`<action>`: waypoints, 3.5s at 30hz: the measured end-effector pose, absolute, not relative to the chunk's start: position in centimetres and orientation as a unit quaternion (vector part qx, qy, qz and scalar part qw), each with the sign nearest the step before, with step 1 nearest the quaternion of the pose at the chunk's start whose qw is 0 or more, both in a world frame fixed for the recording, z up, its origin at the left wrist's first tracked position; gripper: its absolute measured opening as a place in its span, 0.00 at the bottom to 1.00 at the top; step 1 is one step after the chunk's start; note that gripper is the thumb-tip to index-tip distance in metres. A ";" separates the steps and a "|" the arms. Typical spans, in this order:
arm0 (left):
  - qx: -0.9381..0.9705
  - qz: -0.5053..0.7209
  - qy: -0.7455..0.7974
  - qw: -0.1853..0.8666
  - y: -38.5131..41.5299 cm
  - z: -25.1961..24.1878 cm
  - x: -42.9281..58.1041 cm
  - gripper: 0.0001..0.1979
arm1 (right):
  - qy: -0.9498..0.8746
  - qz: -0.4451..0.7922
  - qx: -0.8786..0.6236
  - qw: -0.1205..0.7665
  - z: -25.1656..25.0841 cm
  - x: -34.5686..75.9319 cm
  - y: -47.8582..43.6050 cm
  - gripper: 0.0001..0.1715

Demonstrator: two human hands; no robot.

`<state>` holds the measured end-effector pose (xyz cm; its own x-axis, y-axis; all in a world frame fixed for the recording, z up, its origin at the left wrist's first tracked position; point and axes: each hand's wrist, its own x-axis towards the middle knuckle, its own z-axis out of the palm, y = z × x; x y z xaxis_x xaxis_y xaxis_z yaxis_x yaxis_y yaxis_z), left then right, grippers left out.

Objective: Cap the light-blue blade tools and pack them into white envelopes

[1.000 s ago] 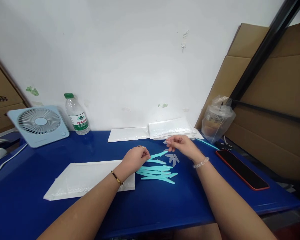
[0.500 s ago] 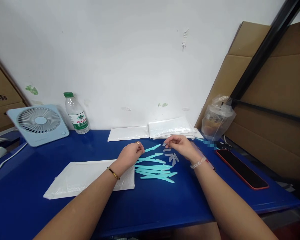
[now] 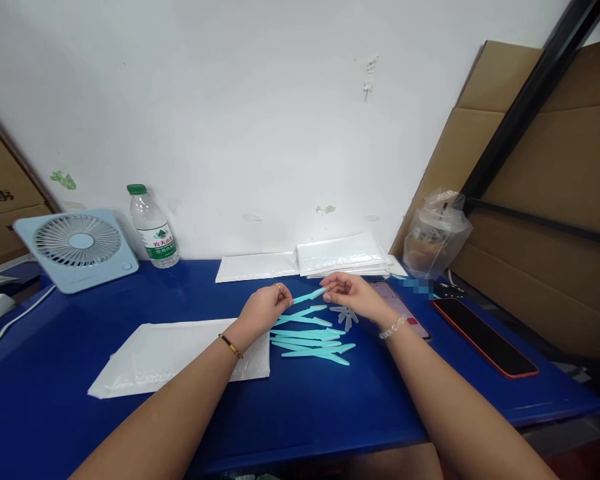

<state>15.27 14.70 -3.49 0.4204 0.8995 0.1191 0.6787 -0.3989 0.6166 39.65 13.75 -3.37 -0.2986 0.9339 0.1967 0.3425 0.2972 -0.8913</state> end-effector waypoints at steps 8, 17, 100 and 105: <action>0.870 0.187 0.430 0.154 13.8 -2.7 15.8 0.11 | -0.760 0.158 -0.580 0.247 -5.0 41.8 15.0 0.08; 0.899 0.097 0.392 0.173 12.4 -3.1 17.2 0.06 | -0.716 0.248 -0.564 0.326 -3.9 41.4 14.5 0.08; 0.896 0.157 0.369 0.191 12.0 -1.6 16.4 0.12 | -0.762 0.124 -0.598 0.215 -3.3 42.8 14.5 0.08; 0.917 0.071 0.309 0.241 10.8 -1.4 17.1 0.17 | -0.770 0.141 -0.589 0.200 -4.6 42.4 14.9 0.04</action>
<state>17.08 10.77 -1.38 0.7992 0.6008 -0.0179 0.5320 -0.6932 0.4862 42.39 14.87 -4.57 -0.2261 0.9637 0.1420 0.8510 0.2664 -0.4527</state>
